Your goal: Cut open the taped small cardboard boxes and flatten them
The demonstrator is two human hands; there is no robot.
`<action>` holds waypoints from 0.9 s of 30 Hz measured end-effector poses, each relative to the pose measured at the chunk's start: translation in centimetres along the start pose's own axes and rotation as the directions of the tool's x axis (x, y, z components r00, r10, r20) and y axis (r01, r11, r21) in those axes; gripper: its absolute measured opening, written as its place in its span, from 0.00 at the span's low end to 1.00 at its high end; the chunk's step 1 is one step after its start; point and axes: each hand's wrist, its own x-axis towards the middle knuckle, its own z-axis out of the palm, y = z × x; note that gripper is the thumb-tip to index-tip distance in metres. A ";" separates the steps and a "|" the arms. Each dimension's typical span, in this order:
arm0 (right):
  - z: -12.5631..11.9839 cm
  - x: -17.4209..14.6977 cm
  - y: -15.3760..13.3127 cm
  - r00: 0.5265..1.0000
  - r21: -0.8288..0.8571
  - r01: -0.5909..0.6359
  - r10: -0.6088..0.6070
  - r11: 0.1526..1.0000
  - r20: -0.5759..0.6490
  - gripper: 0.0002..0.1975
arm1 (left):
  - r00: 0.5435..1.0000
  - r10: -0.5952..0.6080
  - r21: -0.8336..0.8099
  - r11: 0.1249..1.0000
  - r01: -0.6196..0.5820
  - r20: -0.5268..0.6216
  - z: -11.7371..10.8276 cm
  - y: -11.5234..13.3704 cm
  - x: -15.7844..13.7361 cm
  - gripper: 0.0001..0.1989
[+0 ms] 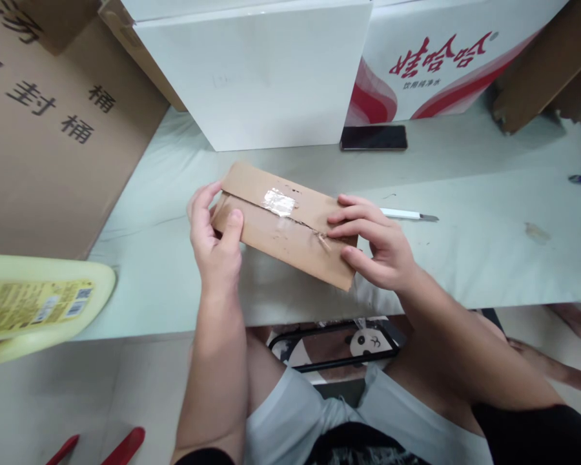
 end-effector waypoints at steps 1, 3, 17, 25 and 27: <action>0.2 0.0 0.0 1.000 -0.009 0.007 -0.008 1.000 -0.012 0.11 | 1.000 0.007 0.027 1.000 -0.007 -0.003 0.0 0.0 0.0 0.20; 0.5 0.0 0.2 0.999 -0.005 0.030 -0.030 1.000 -0.030 0.10 | 1.000 0.001 0.064 0.998 -0.001 0.009 -0.1 0.1 0.1 0.17; 0.8 -1.5 1.6 0.961 0.140 -0.248 0.262 0.958 -0.089 0.24 | 0.999 -0.023 0.089 0.996 0.026 -0.035 -0.7 -0.4 0.4 0.14; 1.2 -2.0 3.3 0.768 0.345 -0.636 0.612 0.690 0.189 0.33 | 0.929 -0.283 -0.160 0.955 0.249 -0.240 -0.8 -0.6 1.2 0.18; 1.2 -1.9 3.0 0.794 0.423 -0.598 0.575 0.680 0.199 0.35 | 0.926 -0.284 -0.160 0.955 0.250 -0.249 -1.0 -0.7 1.2 0.20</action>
